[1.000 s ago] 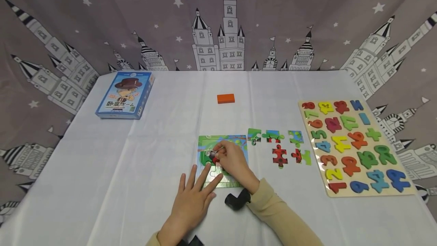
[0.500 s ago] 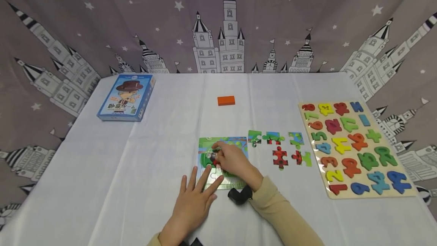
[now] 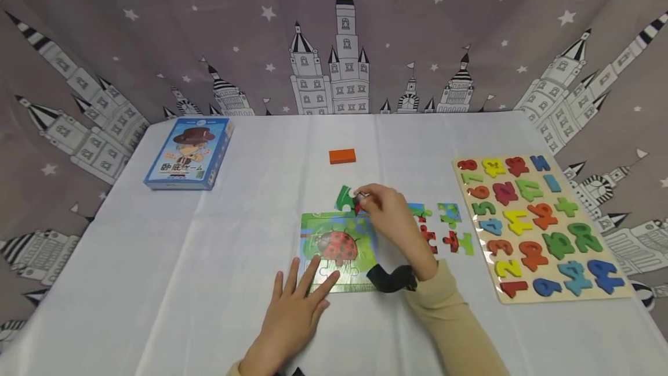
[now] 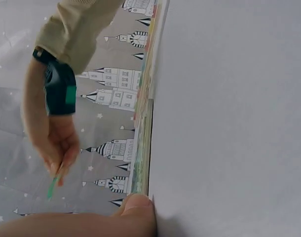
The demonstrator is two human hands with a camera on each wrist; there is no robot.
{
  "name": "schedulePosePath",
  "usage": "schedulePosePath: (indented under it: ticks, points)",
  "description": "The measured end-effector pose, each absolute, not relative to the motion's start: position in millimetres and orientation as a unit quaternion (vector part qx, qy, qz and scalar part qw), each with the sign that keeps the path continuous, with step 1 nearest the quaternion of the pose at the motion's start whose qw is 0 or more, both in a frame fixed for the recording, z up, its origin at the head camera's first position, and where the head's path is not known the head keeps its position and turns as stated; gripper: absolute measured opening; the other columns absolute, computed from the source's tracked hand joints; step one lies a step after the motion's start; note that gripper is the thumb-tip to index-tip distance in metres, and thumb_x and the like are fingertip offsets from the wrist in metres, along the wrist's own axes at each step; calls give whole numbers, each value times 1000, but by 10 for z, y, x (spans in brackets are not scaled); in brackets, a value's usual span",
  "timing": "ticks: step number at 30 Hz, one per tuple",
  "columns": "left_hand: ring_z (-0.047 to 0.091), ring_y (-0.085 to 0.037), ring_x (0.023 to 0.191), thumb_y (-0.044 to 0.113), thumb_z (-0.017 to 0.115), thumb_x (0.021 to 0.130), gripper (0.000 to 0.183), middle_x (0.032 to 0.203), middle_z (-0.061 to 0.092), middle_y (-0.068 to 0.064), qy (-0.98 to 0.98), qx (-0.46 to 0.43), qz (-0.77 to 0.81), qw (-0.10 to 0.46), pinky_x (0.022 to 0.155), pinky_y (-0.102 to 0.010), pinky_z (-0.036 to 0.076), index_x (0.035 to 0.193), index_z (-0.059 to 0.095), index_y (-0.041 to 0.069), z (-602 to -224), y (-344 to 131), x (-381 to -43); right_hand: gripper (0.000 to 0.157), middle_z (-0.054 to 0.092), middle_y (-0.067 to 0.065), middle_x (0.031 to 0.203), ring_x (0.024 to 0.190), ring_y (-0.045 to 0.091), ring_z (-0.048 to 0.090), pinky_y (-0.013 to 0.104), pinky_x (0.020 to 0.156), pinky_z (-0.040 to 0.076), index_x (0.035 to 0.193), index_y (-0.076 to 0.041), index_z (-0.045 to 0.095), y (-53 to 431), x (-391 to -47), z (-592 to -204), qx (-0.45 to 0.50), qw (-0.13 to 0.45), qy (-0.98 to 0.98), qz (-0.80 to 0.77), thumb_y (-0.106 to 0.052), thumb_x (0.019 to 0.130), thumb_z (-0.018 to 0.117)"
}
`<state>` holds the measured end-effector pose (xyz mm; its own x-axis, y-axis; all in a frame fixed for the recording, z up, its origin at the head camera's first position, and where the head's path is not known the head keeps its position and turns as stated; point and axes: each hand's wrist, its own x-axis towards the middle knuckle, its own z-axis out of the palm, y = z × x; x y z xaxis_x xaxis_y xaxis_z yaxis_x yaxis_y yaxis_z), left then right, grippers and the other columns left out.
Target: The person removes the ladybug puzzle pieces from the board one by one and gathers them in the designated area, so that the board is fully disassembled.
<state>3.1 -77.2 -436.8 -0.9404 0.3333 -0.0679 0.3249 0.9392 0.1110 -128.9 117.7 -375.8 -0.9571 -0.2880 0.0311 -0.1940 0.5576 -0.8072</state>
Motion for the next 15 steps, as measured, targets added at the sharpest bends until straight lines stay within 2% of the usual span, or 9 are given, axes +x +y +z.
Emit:
schedulePosePath:
  ticks: [3,8,11,15]
  points:
    - [14,-39,133,40,43,93,45,148,22,-5,984,161,54,45,100,-57,18,137,37,38,-4366,-785,42,22,66,12,86,70,25,60,31,54,44,110,1,60,1425,-1296,-3780,-134,77,890,-429,-7,90,54]
    - [15,-39,132,40,44,93,45,148,23,-5,984,162,55,41,100,-57,18,137,37,38,-4369,-790,44,17,60,5,70,51,18,50,30,45,41,103,3,56,1701,-1202,-3999,-93,143,907,-384,-5,88,54]
    - [15,-39,132,40,44,93,45,148,22,-5,984,164,56,40,100,-57,18,138,36,38,-4377,-778,41,14,56,3,67,48,14,47,30,44,41,98,1,58,1775,-1158,-4087,-70,133,921,-359,-6,87,57]
    - [14,-39,132,40,44,93,45,148,22,-5,984,166,57,36,100,-58,17,138,36,38,-4394,-769,41,12,56,2,69,51,13,47,29,45,40,95,-2,61,1793,-1123,-4138,-61,92,938,-330,-7,85,62]
